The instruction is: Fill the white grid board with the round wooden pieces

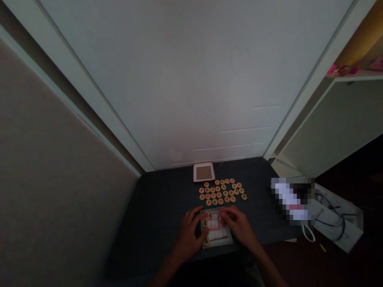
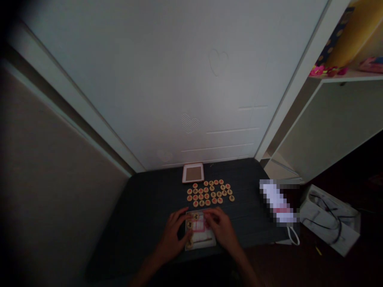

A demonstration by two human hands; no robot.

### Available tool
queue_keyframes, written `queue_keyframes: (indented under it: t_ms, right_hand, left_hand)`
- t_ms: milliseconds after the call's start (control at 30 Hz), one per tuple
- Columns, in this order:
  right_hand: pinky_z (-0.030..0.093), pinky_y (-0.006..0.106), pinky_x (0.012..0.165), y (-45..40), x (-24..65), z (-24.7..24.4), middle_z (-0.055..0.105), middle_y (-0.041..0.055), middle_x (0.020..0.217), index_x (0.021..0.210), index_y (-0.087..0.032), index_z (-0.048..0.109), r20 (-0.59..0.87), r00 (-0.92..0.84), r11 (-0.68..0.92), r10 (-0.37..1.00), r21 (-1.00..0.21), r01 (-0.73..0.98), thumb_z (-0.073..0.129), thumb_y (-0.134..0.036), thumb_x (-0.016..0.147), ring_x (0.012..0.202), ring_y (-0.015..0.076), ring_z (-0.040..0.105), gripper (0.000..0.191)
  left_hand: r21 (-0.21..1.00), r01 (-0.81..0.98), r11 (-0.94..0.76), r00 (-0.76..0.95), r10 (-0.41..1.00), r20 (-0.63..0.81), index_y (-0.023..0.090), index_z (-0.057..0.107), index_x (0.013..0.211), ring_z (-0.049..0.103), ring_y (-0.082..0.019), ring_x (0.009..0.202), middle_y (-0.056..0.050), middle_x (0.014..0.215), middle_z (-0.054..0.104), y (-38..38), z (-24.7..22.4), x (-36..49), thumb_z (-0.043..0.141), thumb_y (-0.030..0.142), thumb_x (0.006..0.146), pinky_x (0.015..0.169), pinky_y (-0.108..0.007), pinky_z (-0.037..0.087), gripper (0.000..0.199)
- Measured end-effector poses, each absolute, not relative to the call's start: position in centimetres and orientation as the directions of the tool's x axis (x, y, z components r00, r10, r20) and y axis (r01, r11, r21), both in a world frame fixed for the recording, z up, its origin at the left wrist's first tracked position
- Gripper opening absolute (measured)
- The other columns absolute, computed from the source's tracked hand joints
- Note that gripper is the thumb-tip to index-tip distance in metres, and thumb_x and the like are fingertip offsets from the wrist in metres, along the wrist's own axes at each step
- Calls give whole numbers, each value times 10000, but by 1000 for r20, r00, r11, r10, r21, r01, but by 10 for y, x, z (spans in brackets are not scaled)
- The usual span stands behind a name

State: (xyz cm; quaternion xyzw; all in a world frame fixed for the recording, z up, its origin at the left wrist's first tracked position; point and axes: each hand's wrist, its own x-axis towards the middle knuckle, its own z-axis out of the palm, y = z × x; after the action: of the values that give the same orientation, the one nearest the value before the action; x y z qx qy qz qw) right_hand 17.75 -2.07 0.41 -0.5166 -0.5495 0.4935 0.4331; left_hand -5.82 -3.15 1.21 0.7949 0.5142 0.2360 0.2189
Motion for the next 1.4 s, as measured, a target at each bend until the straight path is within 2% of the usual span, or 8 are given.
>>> queue_keyframes:
  t_ms: [167, 267, 633, 767, 933, 1133, 1233, 1400]
  right_hand:
    - [576, 315, 746, -20, 171, 1, 724, 86, 1031, 1089, -216, 725, -33, -115, -11, 993, -982, 189, 544, -488, 933, 813, 208, 713, 362]
    - [569, 306, 709, -19, 169, 1, 744, 84, 976, 1099, -202, 718, -11, -113, 21, 994, -959, 283, 537, -428, 938, 754, 202, 710, 331]
    - [529, 280, 734, -15, 158, 5, 795, 48, 923, 994, -243, 735, -18, -85, 36, 996, -806, 591, 565, -319, 921, 820, 225, 752, 201]
    - [516, 290, 692, -13, 154, -1, 795, 49, 875, 951, -260, 737, 41, -67, 74, 997, -768, 637, 561, -290, 923, 772, 236, 752, 181]
    - [514, 292, 742, -14, 152, -2, 783, 59, 887, 921, -244, 731, 85, -76, 114, 993, -722, 682, 532, -239, 933, 799, 227, 739, 199]
    - [508, 296, 796, -24, 155, 2, 748, 62, 984, 1042, -250, 700, 118, -120, 168, 986, -650, 741, 483, -205, 970, 876, 216, 706, 233]
    - [497, 311, 820, -30, 158, 5, 720, 59, 1023, 1055, -254, 683, 147, -158, 215, 976, -581, 785, 518, -201, 965, 932, 226, 670, 196]
    - [460, 355, 874, -29, 160, 3, 709, 50, 962, 980, -240, 682, 214, -231, 309, 949, -487, 817, 608, -137, 905, 951, 247, 621, 147]
  left_hand:
    - [579, 721, -381, 365, 919, 150, 320, 557, 1318, 471, -279, 1306, -44, 1457, 499, -31, 7, -57, 594, 205, 899, 1079, -509, 417, 437]
    - [568, 724, -391, 368, 916, 161, 323, 561, 1316, 481, -279, 1295, -43, 1444, 514, -32, 7, -57, 585, 203, 900, 1070, -505, 418, 434]
    - [551, 738, -391, 348, 919, 185, 291, 610, 1217, 510, -296, 1250, -59, 1397, 554, -34, 3, -55, 595, 183, 862, 1042, -522, 414, 372]
    - [539, 747, -390, 342, 920, 192, 289, 618, 1195, 513, -299, 1248, -53, 1394, 561, -34, 2, -55, 598, 170, 843, 1041, -534, 409, 372]
    - [535, 746, -396, 342, 918, 202, 288, 627, 1172, 521, -293, 1248, -46, 1390, 567, -34, 3, -55, 601, 176, 844, 1035, -521, 424, 348]
    - [538, 741, -402, 348, 915, 205, 279, 623, 1173, 508, -290, 1268, -53, 1428, 539, -35, 5, -55, 588, 182, 866, 1048, -522, 422, 324]
    - [534, 738, -412, 350, 911, 219, 273, 622, 1184, 506, -295, 1273, -63, 1440, 530, -35, 4, -55, 589, 198, 875, 1042, -521, 429, 320]
    - [521, 746, -415, 353, 910, 220, 278, 634, 1179, 500, -295, 1283, -61, 1453, 519, -35, 4, -55, 575, 197, 896, 1051, -534, 420, 301]
